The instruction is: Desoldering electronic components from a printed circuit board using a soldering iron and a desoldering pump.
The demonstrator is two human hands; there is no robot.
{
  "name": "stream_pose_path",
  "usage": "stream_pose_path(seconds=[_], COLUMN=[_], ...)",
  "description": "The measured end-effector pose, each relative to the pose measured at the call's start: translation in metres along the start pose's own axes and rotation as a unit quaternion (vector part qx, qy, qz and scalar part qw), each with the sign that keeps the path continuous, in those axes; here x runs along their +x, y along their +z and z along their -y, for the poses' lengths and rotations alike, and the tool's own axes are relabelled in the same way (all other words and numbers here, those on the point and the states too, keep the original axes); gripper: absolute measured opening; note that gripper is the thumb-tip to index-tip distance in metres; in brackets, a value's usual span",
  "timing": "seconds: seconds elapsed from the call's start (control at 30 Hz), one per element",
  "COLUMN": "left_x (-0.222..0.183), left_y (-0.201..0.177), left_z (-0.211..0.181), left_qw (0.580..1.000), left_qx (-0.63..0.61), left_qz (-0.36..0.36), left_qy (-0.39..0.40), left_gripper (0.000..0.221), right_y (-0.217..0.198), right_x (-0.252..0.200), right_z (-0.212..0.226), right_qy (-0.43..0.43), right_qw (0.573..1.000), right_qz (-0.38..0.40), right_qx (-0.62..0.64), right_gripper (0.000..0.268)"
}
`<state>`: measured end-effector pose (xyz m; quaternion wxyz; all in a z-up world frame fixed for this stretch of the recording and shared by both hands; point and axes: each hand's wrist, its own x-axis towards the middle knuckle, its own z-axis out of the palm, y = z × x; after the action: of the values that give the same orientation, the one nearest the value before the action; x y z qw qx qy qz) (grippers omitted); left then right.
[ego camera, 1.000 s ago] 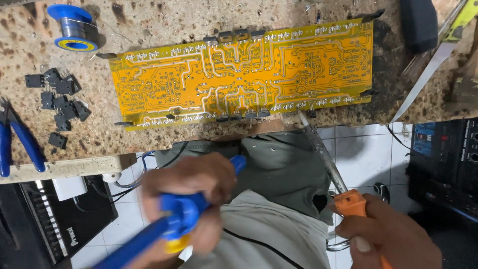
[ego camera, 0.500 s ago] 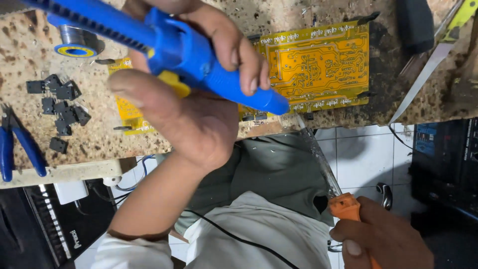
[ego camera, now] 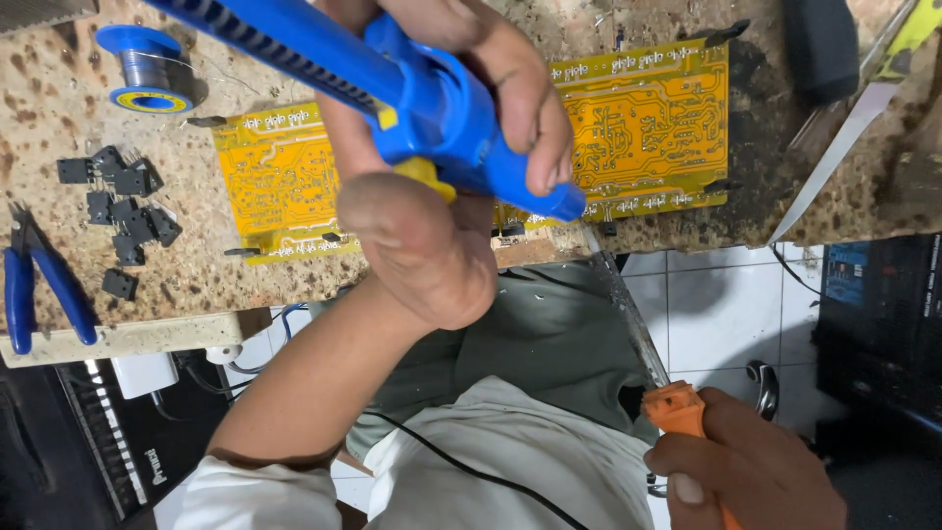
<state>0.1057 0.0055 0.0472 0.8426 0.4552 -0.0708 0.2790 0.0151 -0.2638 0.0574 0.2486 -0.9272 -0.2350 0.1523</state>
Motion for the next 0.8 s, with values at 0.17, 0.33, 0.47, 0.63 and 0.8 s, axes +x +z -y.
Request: stream_pose_path(seconds=[0.17, 0.33, 0.47, 0.63, 0.8], left_x=[0.018, 0.012, 0.012, 0.033, 0.028], left_y=[0.014, 0.001, 0.004, 0.008, 0.019], left_z=[-0.011, 0.004, -0.002, -0.001, -0.007], left_qw=[0.996, 0.998, 0.995, 0.989, 0.986], left_qx=[0.032, -0.008, 0.044, -0.001, 0.021], left_qz=[0.076, 0.063, 0.086, 0.148, 0.153], left_qy=[0.019, 0.016, -0.006, 0.018, 0.057], left_gripper=[0.05, 0.055, 0.062, 0.048, 0.042], right_y=[-0.003, -0.004, 0.001, -0.001, 0.008], right_x=[-0.001, 0.01, 0.008, 0.003, 0.002], right_z=[0.005, 0.017, 0.025, 0.018, 0.024], right_qy=[0.05, 0.012, 0.014, 0.054, 0.08], right_qw=[0.999, 0.997, 0.992, 0.993, 0.981], right_qz=[-0.001, -0.049, -0.109, -0.041, -0.149], right_qx=[0.005, 0.051, 0.067, 0.092, 0.099], right_gripper=[0.026, 0.026, 0.03, 0.024, 0.027])
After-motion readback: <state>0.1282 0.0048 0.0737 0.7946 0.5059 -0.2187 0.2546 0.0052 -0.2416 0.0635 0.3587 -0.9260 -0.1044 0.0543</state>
